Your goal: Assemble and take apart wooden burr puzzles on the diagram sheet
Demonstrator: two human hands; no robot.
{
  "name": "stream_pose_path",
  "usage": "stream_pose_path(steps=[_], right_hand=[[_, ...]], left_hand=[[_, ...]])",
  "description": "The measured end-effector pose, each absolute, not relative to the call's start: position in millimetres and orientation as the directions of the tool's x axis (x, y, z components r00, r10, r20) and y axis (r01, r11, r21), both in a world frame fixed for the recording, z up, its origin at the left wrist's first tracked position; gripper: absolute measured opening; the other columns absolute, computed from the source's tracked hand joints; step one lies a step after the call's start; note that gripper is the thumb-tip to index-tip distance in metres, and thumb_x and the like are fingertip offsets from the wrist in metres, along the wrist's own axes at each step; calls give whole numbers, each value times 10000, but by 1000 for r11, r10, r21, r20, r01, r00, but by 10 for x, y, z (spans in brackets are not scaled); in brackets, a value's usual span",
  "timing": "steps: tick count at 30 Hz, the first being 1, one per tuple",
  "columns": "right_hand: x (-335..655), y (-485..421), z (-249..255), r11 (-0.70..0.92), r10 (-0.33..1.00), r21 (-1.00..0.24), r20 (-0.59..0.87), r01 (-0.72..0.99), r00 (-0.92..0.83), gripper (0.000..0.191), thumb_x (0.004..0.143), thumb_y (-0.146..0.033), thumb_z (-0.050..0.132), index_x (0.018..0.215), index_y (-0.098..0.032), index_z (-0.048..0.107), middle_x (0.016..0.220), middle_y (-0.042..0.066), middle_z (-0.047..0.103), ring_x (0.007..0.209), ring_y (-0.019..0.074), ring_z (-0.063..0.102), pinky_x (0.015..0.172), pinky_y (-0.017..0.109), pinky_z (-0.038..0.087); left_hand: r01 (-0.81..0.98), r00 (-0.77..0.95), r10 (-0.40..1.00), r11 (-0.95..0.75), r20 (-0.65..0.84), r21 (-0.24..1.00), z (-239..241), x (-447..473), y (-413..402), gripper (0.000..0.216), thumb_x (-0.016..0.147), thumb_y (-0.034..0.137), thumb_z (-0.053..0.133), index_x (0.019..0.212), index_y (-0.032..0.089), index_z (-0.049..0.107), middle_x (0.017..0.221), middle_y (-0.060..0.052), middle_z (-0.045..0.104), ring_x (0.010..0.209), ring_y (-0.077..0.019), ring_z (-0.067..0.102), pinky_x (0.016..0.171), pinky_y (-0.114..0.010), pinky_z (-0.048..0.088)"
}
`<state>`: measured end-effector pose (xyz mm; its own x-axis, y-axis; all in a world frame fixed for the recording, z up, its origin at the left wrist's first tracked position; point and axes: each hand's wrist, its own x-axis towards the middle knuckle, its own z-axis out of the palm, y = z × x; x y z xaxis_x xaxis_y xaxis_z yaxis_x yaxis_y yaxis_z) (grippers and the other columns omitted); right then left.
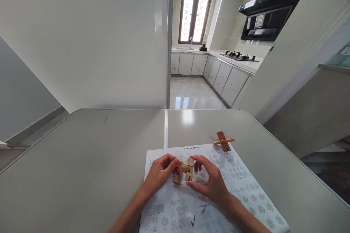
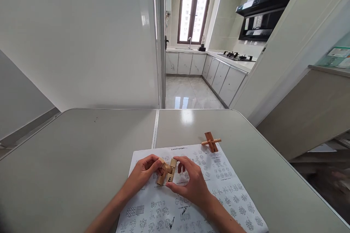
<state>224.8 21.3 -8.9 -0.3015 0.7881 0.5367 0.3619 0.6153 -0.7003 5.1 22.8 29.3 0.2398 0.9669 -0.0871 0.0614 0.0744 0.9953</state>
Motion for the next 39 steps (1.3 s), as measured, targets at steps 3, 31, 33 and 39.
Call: stream_pose_path(steps=[3, 31, 33, 39], right_hand=[[2236, 213, -63, 622, 783, -689, 555, 372, -281, 576, 799, -433, 828, 1283, -259, 570, 996, 63, 689, 721, 217, 614, 700, 377, 554], [2119, 189, -108, 654, 734, -532, 620, 538, -278, 574, 746, -291, 836, 1244, -249, 554, 1026, 90, 694, 790, 256, 666, 716, 407, 568], [2118, 185, -113, 658, 729, -534, 627, 531, -273, 584, 743, -260, 821, 1264, -250, 560, 1059, 103, 704, 870, 286, 692, 757, 424, 580], [2106, 176, -131, 673, 724, -540, 620, 506, -301, 555, 749, -150, 737, 1269, -267, 583, 1079, 98, 734, 930, 306, 716, 786, 432, 589]], left_hand=[[72, 224, 971, 69, -84, 995, 294, 82, 198, 399, 899, 559, 678, 853, 163, 685, 826, -73, 751, 771, -203, 686, 763, -312, 542], [153, 24, 999, 18, -22, 988, 259, 403, -29, 332, 876, 504, 707, 778, 195, 635, 821, -52, 762, 738, -206, 678, 706, -298, 519], [156, 62, 998, 5, -14, 988, 276, 413, -42, 292, 871, 466, 716, 788, 197, 641, 837, -51, 762, 757, -208, 679, 729, -304, 523], [211, 94, 996, -25, 5, 977, 283, 439, -56, 206, 817, 358, 745, 746, 195, 641, 710, -19, 696, 682, -183, 626, 658, -280, 495]])
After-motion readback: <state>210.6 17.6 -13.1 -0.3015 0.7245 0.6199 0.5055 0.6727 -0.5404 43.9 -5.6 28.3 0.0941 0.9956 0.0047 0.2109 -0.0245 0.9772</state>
